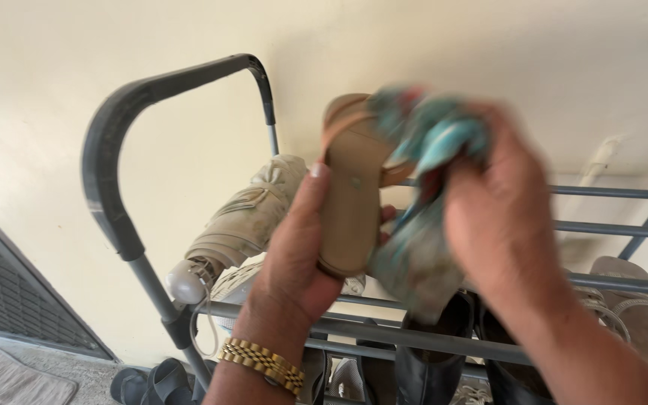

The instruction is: The person wipes the metal shoe rack and several pairs of shoes with a cloth. They clean sandals, sneakers, and black flats one at a time, then place them back on the rack.

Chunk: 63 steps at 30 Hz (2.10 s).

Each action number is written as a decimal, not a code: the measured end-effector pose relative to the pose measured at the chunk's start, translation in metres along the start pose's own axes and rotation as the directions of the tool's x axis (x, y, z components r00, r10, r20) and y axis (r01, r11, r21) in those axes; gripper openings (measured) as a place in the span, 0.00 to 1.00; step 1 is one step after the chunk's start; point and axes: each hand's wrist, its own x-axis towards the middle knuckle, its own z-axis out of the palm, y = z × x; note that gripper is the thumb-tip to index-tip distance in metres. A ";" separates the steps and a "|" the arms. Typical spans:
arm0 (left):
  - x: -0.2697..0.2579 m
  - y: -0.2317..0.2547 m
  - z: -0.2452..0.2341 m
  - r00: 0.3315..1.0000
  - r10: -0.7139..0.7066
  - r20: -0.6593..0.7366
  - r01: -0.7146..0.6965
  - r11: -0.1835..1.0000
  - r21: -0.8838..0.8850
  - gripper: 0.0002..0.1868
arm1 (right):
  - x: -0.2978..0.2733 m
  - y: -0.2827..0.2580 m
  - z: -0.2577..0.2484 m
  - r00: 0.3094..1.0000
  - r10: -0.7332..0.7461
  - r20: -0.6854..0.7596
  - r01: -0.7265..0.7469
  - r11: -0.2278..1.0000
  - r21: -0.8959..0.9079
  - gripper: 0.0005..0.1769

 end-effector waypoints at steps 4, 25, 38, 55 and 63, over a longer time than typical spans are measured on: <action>-0.019 -0.003 0.014 0.999 0.001 0.052 -0.008 0.992 0.124 0.32 | 0.030 0.006 -0.010 0.964 -0.262 -0.038 0.260 0.965 -0.043 0.10; -0.033 0.013 0.041 1.000 -0.007 -0.012 0.012 0.890 0.455 0.37 | 0.013 -0.024 -0.010 0.945 0.283 0.163 -0.238 0.939 -0.250 0.21; -0.039 0.007 0.040 0.995 -0.072 0.074 0.035 0.909 0.415 0.38 | 0.020 0.003 -0.025 0.924 -0.004 0.381 0.081 0.979 -0.186 0.34; -0.039 -0.003 0.036 0.999 -0.032 0.043 0.016 0.939 0.345 0.37 | 0.010 -0.019 -0.018 0.965 0.191 0.177 -0.188 0.982 -0.036 0.16; -0.046 0.003 0.029 0.991 -0.078 0.109 0.052 0.972 0.229 0.39 | 0.068 -0.012 -0.056 0.982 0.112 -0.150 -0.100 0.992 0.082 0.12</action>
